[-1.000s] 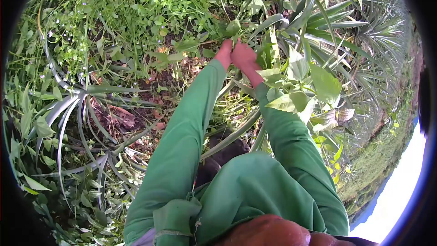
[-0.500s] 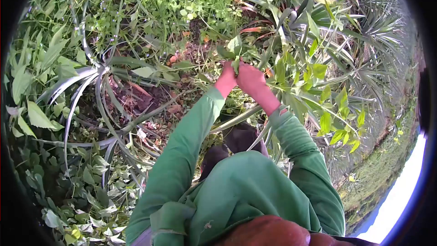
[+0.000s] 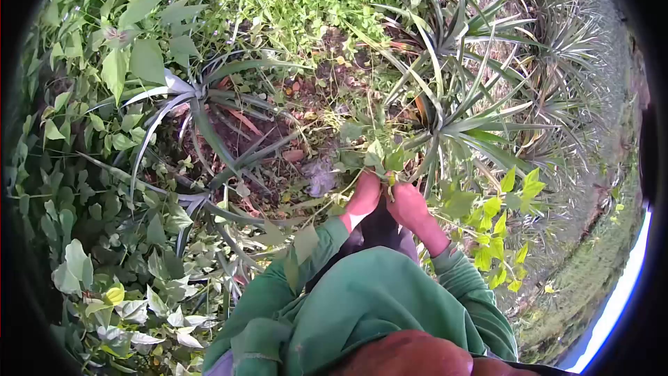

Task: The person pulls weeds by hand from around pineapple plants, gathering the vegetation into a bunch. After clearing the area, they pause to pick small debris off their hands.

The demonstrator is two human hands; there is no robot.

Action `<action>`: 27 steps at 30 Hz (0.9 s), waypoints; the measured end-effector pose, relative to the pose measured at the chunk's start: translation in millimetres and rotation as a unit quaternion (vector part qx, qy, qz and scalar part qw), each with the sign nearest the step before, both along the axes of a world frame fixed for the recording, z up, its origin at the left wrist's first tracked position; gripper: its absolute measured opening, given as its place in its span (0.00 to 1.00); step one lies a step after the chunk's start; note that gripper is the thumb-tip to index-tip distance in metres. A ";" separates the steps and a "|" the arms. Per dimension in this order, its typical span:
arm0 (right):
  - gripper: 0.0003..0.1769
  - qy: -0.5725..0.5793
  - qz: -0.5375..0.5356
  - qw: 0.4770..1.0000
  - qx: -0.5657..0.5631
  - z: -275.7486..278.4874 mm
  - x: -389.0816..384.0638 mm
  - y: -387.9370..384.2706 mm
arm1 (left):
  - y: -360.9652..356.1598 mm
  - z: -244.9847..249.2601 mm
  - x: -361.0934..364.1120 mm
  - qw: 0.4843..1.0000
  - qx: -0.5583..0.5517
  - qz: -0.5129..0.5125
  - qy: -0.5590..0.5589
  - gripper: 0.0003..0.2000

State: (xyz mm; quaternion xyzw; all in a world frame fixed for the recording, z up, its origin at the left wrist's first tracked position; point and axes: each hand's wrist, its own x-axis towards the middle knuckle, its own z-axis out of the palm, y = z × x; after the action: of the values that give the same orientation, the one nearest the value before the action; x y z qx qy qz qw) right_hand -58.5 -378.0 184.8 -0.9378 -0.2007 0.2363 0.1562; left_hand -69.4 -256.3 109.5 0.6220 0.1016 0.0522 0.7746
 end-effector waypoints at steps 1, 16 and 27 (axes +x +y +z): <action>0.23 -0.002 0.000 1.000 0.001 0.0 -17.1 -9.4 | -4.6 -25.4 -18.2 0.909 -0.364 -0.062 0.192 0.12; 0.21 0.113 -0.424 0.897 0.054 -77.4 -260.0 -191.7 | -72.7 -20.0 -142.3 0.876 0.051 -0.459 0.139 0.21; 0.18 0.177 -0.189 0.965 -0.039 -304.1 -489.1 -303.9 | 19.1 -4.3 -127.4 0.966 0.067 -0.207 0.141 0.17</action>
State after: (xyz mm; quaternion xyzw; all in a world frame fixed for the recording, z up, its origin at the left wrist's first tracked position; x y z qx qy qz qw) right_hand -547.6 -681.9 -119.3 -0.9074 0.0205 0.3720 0.1945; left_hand -196.8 -237.2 105.2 0.6813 0.0750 -0.1902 0.7029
